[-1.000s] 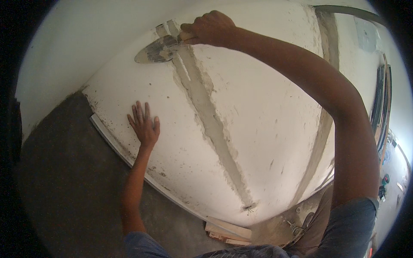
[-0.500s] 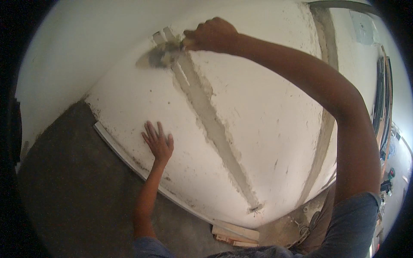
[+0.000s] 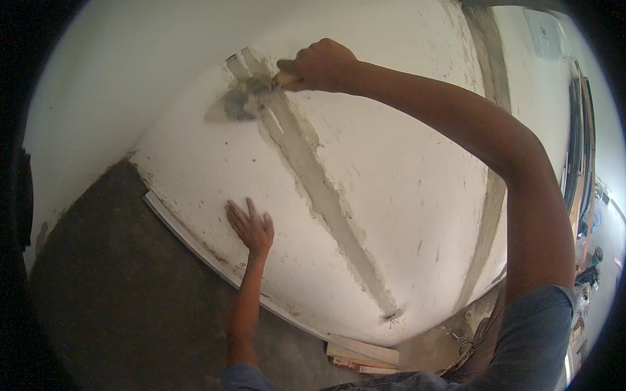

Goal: The person applies and smooths a gray filler material into a vertical groove on a white wall using a trowel while standing on a ladder.

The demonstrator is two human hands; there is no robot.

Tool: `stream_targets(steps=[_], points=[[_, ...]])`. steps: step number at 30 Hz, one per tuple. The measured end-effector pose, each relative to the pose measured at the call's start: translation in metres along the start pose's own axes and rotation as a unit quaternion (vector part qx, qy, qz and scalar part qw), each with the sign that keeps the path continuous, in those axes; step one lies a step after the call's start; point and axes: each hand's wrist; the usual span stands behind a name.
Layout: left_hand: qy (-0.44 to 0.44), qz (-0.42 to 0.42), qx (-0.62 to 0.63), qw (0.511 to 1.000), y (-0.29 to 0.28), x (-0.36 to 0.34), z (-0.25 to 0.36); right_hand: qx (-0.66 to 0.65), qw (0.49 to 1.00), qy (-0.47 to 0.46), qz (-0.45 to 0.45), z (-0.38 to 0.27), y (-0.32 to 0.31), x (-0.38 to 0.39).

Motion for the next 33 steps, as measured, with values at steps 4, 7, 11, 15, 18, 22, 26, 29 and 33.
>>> stream_targets(steps=[4, 7, 11, 15, 18, 22, 26, 29, 33], points=[[-0.146, 0.050, 0.054, 0.987, 0.006, 0.000, 0.019, 0.023, 0.999, 0.027, -0.012, 0.008, 0.004, 0.005], [-0.199, 0.071, 0.078, 0.974, 0.005, 0.006, 0.016, 0.002, 0.999, 0.001, -0.036, 0.000, -0.007, 0.008], [-0.185, 0.108, 0.102, 0.971, 0.014, 0.006, 0.019, -0.008, 1.000, 0.013, -0.010, 0.019, -0.001, -0.002], [-0.179, 0.121, 0.118, 0.969, 0.019, 0.017, 0.010, -0.011, 0.996, -0.089, 0.027, 0.010, 0.003, 0.007], [-0.160, 0.149, 0.153, 0.964, 0.023, 0.015, 0.011, -0.003, 1.000, 0.017, -0.025, 0.021, -0.004, -0.003], [-0.219, 0.166, 0.109, 0.955, 0.017, 0.009, 0.022, 0.003, 0.997, -0.079, 0.016, 0.020, 0.005, 0.003], [-0.263, 0.175, 0.068, 0.946, 0.013, 0.009, 0.023, -0.006, 1.000, 0.025, -0.003, 0.021, 0.000, 0.003], [-0.239, 0.182, 0.093, 0.949, 0.013, 0.010, 0.020, -0.009, 1.000, 0.002, -0.003, 0.024, 0.001, -0.005], [-0.138, 0.123, 0.102, 0.977, 0.015, 0.023, 0.015, -0.023, 1.000, -0.011, 0.002, 0.015, -0.009, 0.002]])
Point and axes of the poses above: each hand's wrist, its own x-axis away from the middle knuckle, its own y-axis out of the palm, z = x × y, and after that the axes turned 7 degrees about -z, right-handed
